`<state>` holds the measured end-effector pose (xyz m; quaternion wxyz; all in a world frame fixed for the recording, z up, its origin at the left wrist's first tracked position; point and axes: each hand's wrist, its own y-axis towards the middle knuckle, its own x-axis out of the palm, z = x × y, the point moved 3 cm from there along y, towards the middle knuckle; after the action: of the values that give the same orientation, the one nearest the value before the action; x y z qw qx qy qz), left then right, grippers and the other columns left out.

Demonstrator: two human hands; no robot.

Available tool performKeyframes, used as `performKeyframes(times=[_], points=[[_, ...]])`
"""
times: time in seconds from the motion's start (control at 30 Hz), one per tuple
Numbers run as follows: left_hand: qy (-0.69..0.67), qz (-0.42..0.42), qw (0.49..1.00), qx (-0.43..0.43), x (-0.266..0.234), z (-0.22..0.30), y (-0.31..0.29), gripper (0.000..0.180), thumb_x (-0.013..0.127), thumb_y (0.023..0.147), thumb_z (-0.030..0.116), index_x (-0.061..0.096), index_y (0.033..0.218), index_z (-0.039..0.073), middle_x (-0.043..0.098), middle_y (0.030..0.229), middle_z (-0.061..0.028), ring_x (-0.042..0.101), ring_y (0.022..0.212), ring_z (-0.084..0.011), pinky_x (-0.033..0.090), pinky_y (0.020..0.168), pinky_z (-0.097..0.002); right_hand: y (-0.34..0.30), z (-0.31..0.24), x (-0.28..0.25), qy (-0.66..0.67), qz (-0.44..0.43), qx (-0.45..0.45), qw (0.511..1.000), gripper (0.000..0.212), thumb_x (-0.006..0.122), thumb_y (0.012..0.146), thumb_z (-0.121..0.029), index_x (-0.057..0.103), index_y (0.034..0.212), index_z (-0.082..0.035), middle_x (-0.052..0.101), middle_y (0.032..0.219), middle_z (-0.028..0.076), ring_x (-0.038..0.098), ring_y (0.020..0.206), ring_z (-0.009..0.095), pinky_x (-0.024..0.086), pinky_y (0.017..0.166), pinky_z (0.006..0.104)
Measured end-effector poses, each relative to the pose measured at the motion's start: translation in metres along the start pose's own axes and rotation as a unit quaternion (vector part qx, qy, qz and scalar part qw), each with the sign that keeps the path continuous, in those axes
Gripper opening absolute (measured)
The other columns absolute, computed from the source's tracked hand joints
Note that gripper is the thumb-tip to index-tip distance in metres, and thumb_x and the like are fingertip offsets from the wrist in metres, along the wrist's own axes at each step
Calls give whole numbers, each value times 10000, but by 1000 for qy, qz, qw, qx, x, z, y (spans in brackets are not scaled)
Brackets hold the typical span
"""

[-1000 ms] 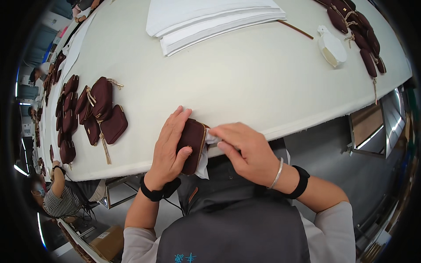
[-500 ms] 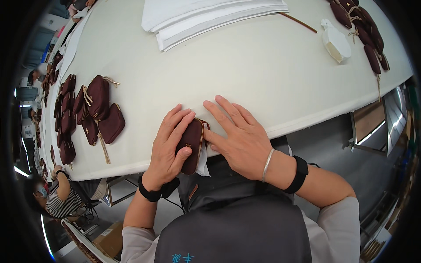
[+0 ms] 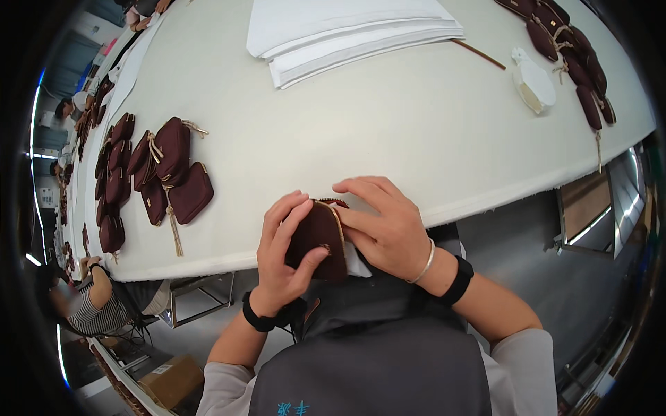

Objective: The person takes a maroon pouch, opens the zipper, and stuffs a piece of white tissue paper inside. They then zip the pouch closed and place it on the table. This process is repeated for multiple pouches.

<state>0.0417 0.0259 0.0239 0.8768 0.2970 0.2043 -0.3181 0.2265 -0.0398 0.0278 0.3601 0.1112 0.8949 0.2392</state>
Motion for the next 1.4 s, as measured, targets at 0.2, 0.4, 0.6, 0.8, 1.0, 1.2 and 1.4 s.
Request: performKeyframes(times=[0.2, 0.4, 0.6, 0.8, 1.0, 1.2, 1.4], points=[[-191, 67, 979, -29, 8, 4, -31, 988, 846, 802, 48, 241, 1582, 8, 564, 1370, -221, 568, 1290, -331, 494, 1068, -438, -8, -11, -4, 219, -20, 75, 973, 443, 793, 749, 0, 662, 1170, -36, 720, 1100, 133, 714, 858, 269, 577, 752, 323], [-322, 48, 945, -22, -2, 19, -25, 838, 841, 822, 53, 384, 1521, -22, 643, 1313, -204, 671, 1150, -290, 542, 978, -373, 4, -22, -18, 179, -89, -16, 980, 491, 786, 737, -1, 687, 1216, -41, 741, 981, 106, 704, 776, 245, 563, 680, 328], [-273, -17, 959, -72, -9, 29, -22, 727, 846, 842, 151, 488, 1449, -26, 665, 1263, -174, 690, 1103, -247, 543, 947, -334, 15, -27, -26, 190, -105, -20, 976, 427, 805, 702, -21, 727, 1119, -68, 712, 887, 70, 680, 738, 232, 545, 627, 302], [-249, -41, 963, -94, 4, 29, -24, 683, 859, 830, 177, 507, 1387, -3, 675, 1238, -173, 701, 1087, -268, 549, 929, -334, 19, -28, -19, 176, -90, -12, 980, 273, 811, 679, -32, 673, 907, -90, 642, 787, 47, 630, 668, 216, 472, 542, 304], [-216, -24, 967, -135, 5, 20, -19, 608, 825, 868, 163, 506, 1360, 3, 691, 1207, -168, 702, 1084, -251, 548, 924, -334, 33, -23, -10, 139, -110, 33, 984, 207, 780, 754, -129, 581, 793, -84, 597, 734, 51, 594, 618, 239, 449, 534, 334], [-456, 160, 824, -296, 20, 3, -4, 428, 567, 1067, 219, 441, 1421, 13, 586, 1330, -102, 573, 1222, -174, 469, 1058, -339, 61, 8, -8, 256, -121, 187, 941, 226, 747, 878, -192, 728, 1050, -47, 714, 858, 73, 670, 732, 194, 530, 660, 306], [-565, 210, 722, -340, 19, 1, 14, 433, 413, 1120, 294, 395, 1479, 54, 521, 1435, -113, 523, 1324, -221, 443, 1110, -405, 53, 5, -15, 128, -111, 46, 985, 274, 771, 863, -188, 733, 1085, -31, 695, 982, 94, 665, 854, 209, 512, 737, 308]])
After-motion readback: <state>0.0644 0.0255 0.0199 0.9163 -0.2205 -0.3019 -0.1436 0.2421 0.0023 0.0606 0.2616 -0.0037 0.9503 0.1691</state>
